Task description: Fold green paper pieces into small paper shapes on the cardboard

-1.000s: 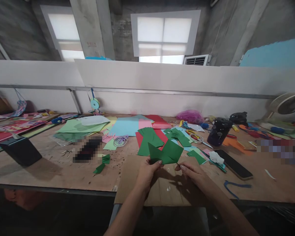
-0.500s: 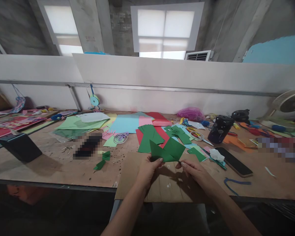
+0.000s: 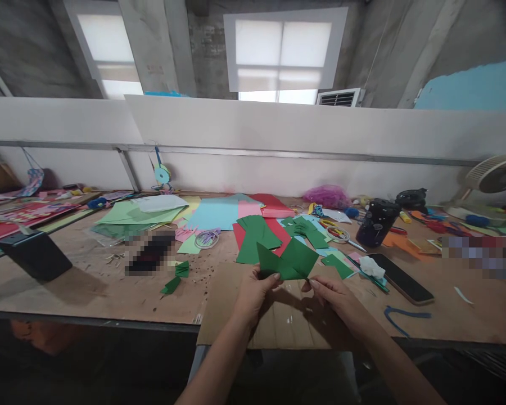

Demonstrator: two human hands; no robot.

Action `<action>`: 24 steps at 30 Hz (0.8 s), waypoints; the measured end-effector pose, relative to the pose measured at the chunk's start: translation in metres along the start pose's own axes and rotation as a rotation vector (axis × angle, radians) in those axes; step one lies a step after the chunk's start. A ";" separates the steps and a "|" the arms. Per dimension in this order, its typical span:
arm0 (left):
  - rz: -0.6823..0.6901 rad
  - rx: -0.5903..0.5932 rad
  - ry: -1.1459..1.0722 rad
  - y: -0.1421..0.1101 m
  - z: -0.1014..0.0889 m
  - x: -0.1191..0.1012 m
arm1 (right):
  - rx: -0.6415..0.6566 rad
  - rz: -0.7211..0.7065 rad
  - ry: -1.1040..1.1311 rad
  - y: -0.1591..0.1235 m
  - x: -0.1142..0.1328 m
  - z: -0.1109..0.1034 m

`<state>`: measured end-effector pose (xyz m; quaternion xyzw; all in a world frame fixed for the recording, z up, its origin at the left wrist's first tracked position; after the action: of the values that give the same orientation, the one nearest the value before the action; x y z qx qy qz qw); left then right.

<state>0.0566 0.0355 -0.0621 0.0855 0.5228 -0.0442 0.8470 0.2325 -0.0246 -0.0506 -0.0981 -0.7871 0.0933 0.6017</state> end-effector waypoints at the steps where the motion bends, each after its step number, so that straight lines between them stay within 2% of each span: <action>1: 0.002 0.000 0.002 0.000 0.000 -0.001 | -0.010 -0.007 -0.007 0.000 0.000 0.000; 24: 0.041 0.104 -0.050 0.001 0.007 0.002 | -0.023 0.010 0.014 0.001 0.002 0.003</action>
<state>0.0638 0.0355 -0.0611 0.1392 0.4966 -0.0562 0.8549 0.2294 -0.0227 -0.0497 -0.1095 -0.7834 0.0867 0.6057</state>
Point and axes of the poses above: each hand's wrist, its own y-axis towards the middle knuckle, its own z-axis out of the palm, x = y × z, the point moved 7 cm from there along y, towards the middle knuckle, and after that the axes turned 13 degrees about z, right-handed, at the moved point
